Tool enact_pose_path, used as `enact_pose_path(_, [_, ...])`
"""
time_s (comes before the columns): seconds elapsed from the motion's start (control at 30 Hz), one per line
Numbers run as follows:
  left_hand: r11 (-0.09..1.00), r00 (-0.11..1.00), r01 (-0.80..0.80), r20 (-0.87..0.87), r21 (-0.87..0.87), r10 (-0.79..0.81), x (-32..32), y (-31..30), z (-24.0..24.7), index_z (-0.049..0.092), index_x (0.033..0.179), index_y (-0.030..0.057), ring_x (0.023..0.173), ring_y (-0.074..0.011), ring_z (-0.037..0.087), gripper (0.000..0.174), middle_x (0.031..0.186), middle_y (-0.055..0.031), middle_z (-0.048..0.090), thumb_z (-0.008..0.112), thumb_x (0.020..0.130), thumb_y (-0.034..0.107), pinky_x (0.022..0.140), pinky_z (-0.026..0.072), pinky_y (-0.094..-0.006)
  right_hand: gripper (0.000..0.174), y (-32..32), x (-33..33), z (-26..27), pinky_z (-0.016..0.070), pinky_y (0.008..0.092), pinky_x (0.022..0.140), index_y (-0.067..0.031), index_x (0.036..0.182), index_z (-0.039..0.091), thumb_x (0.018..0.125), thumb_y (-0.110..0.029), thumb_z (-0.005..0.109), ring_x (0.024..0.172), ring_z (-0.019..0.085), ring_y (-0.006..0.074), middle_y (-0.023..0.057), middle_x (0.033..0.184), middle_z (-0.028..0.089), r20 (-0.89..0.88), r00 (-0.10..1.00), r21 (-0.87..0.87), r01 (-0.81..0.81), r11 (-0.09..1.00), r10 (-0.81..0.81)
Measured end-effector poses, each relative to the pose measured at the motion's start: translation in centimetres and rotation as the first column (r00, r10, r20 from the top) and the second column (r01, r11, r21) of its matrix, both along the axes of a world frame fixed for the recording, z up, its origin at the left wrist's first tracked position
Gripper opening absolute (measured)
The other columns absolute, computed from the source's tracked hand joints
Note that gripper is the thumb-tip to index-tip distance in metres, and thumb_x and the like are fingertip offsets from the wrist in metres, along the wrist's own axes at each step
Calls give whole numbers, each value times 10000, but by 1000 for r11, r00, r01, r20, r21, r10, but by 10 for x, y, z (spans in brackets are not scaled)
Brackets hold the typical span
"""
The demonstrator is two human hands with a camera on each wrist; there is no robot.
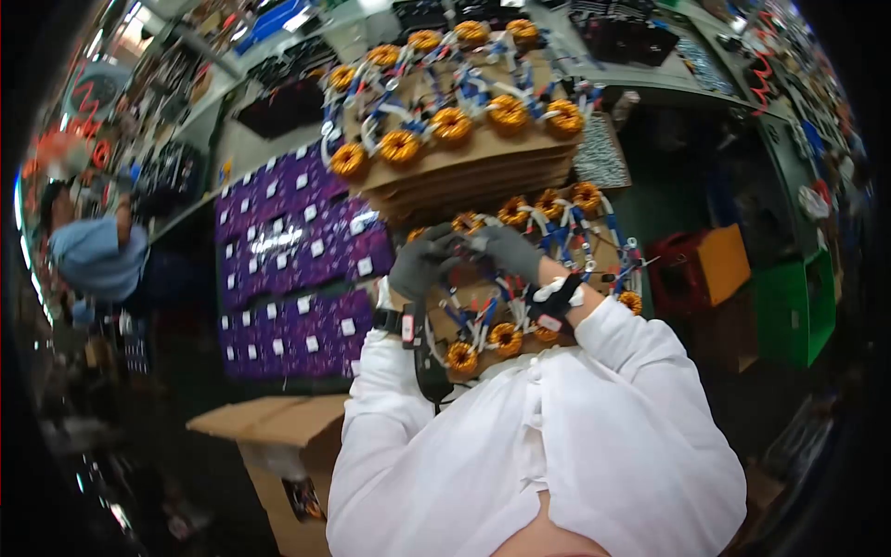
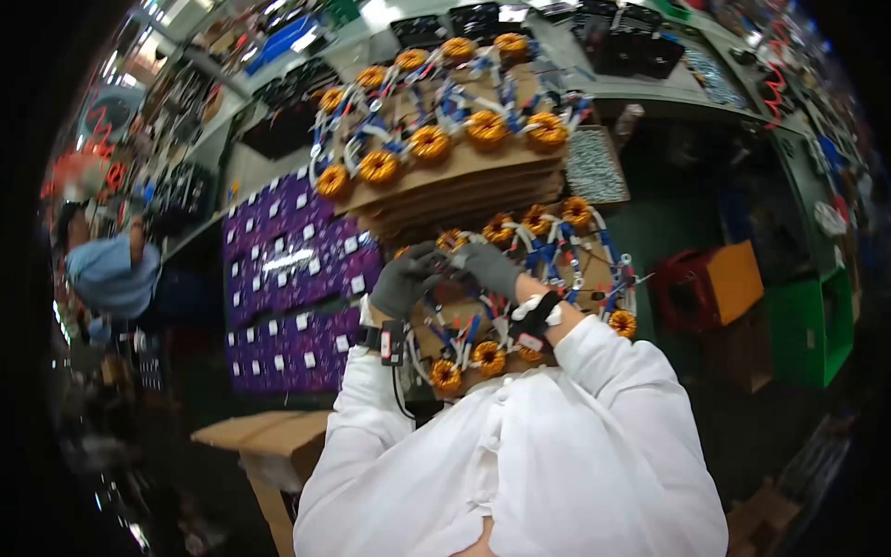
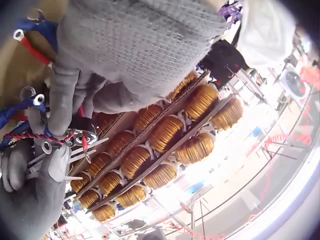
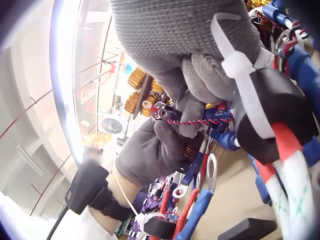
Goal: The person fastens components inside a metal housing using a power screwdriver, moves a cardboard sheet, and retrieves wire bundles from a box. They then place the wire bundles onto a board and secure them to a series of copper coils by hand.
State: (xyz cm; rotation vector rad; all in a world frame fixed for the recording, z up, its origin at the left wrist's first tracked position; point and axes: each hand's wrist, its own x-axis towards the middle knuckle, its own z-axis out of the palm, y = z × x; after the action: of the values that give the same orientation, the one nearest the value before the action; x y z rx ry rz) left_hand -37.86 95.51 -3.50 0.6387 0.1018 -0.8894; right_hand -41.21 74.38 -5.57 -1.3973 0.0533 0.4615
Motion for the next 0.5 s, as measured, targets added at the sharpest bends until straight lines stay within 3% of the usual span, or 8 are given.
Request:
enact_pose_path(0.03, [995,987,1,160,96,-16,-7,2,7,393,1305,-25,1142,-273,522,585,1238,-152,528,510,732,-33,914,457,-366,203,-2,4,-26,475,261,699,8,1003,614,904,-161,563,766,593,127,54,877,640,-70,997,112,-20,994,28])
enact_pose_path(0.1, [934,878,-65,466,350,-114,-17,4,9,381,1328,-24,1141,-248,523,630,1263,-145,513,530,716,-36,928,441,-335,216,-1,0,-3,467,261,679,11,978,610,899,-186,565,755,591,129,69,867,649,-45,999,23,-25,999,26])
enact_pose_path(0.17, [711,721,-191,589,677,-366,-28,-1,23,443,1303,14,1109,-204,537,621,1239,-124,529,578,699,-18,906,440,-299,234,-1,-2,-8,442,248,633,-2,969,620,895,-217,567,710,569,113,72,851,656,-83,996,-2,-13,1000,12])
enact_pose_path(0.2, [610,522,-295,659,735,-542,-25,-1,18,522,1233,50,1070,-196,552,532,1155,-115,565,604,709,13,874,458,-316,239,-1,0,-14,428,238,603,-6,975,620,897,-224,562,685,553,100,70,848,658,-130,992,1,3,1000,-3])
enact_pose_path(0.27, [504,276,-495,677,708,-682,-26,-4,19,585,1141,57,992,-190,573,424,1050,-107,592,625,719,48,830,472,-318,226,-2,-2,0,372,217,507,-27,966,620,905,-231,547,577,489,71,55,806,664,-97,995,-108,-23,994,12])
enact_pose_path(0.4, [457,390,-512,671,728,-631,-20,-8,17,604,1093,47,918,-198,601,370,1021,-102,613,656,729,89,808,476,-314,185,-6,2,0,267,202,389,-63,938,611,908,-231,541,430,372,42,32,725,658,-164,986,79,39,996,-26])
enact_pose_path(0.47, [382,748,-312,473,870,-466,-19,-26,36,613,1068,27,850,-195,627,338,1009,-92,631,669,752,133,778,484,-316,180,-9,-2,28,254,214,361,-56,949,607,905,-220,546,398,367,47,39,738,659,-210,974,48,93,995,-81])
enact_pose_path(0.5, [481,789,-313,506,819,-349,-15,-27,8,582,1104,-13,839,-198,640,381,1035,-123,631,674,783,171,761,497,-306,168,-9,-2,32,228,226,335,-56,933,607,903,-210,548,366,349,49,37,745,654,-235,962,39,152,988,-139])
